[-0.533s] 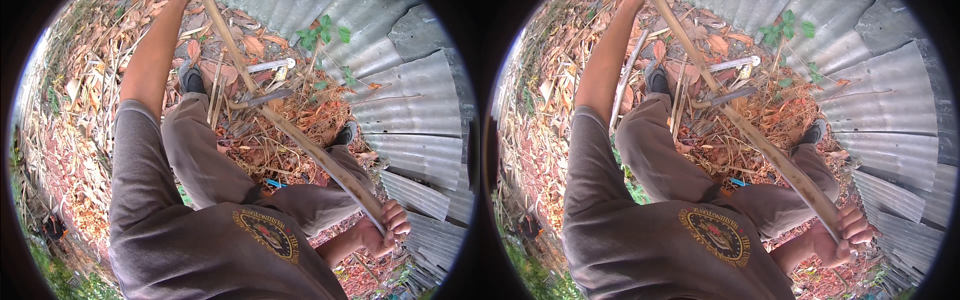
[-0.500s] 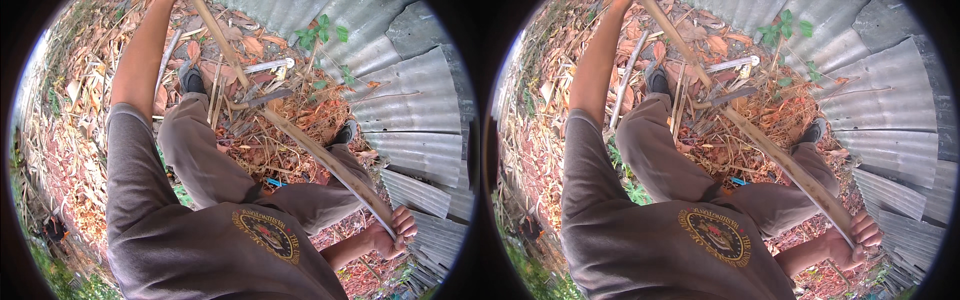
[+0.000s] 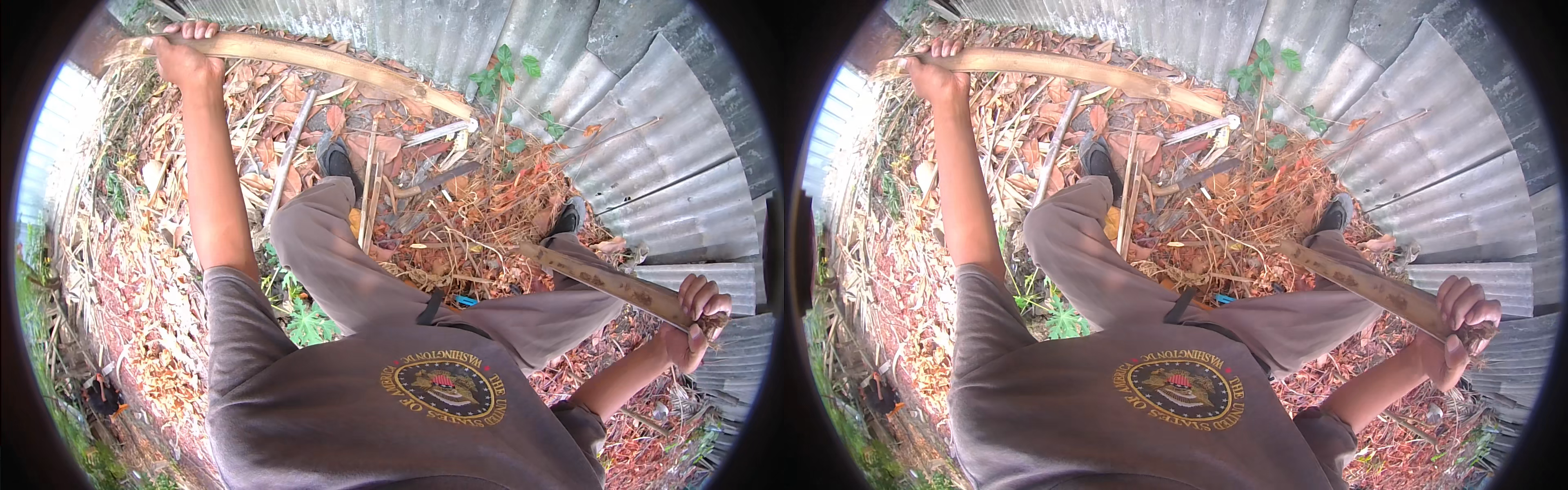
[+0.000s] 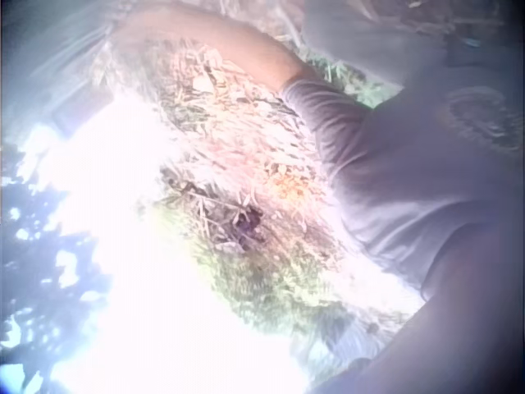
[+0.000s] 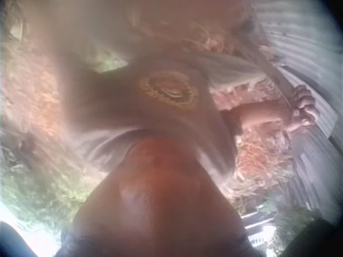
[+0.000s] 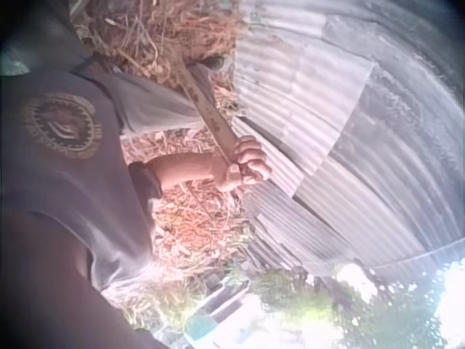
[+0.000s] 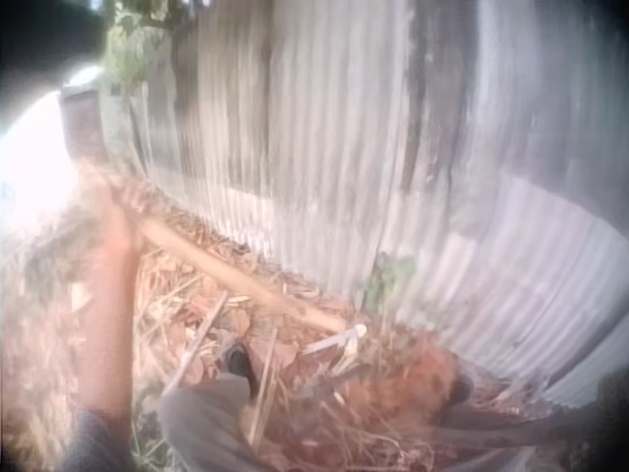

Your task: The person sits on the ground and uses a large knife to cut and split bamboo stalks. They repeatedly strike the bamboo against a wooden block to split it into smaller pieces and then use the knife to further process the material.

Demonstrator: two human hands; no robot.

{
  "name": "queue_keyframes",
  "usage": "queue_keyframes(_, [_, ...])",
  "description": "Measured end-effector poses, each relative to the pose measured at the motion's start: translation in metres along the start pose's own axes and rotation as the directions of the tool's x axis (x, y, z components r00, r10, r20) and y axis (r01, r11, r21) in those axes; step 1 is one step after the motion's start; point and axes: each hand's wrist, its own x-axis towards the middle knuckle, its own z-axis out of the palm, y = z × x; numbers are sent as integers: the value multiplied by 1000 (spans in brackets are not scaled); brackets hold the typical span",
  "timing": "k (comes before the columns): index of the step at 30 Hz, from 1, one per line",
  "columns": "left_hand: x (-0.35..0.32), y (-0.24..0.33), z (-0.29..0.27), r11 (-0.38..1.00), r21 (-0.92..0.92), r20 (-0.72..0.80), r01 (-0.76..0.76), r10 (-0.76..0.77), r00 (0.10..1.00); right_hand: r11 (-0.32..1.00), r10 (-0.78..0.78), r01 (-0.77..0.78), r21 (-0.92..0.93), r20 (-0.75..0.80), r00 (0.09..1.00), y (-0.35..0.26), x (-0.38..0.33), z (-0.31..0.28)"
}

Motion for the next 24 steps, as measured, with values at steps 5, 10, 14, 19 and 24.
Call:
queue_keyframes(5, [-47,-26,-16,991,-75,-189,-112,96,977,995,64,-53,-83,144,987,14,24,38])
queue_keyframes(10, [-88,-50,-27,985,83,-252,-149,165,954,967,219,-190,-170,173,960,47,35,49])
queue_keyframes(14, [-106,-61,-9,979,178,-252,-97,141,957,875,465,-442,-195,88,881,80,46,-13])
queue_keyframes(19, [-109,-72,-52,988,132,-295,-79,115,948,804,594,-584,107,-181,784,135,42,-139])
queue_keyframes(24, [-126,-74,-76,970,227,-397,-80,168,902,529,110,-772,-353,-874,474,149,46,-239])
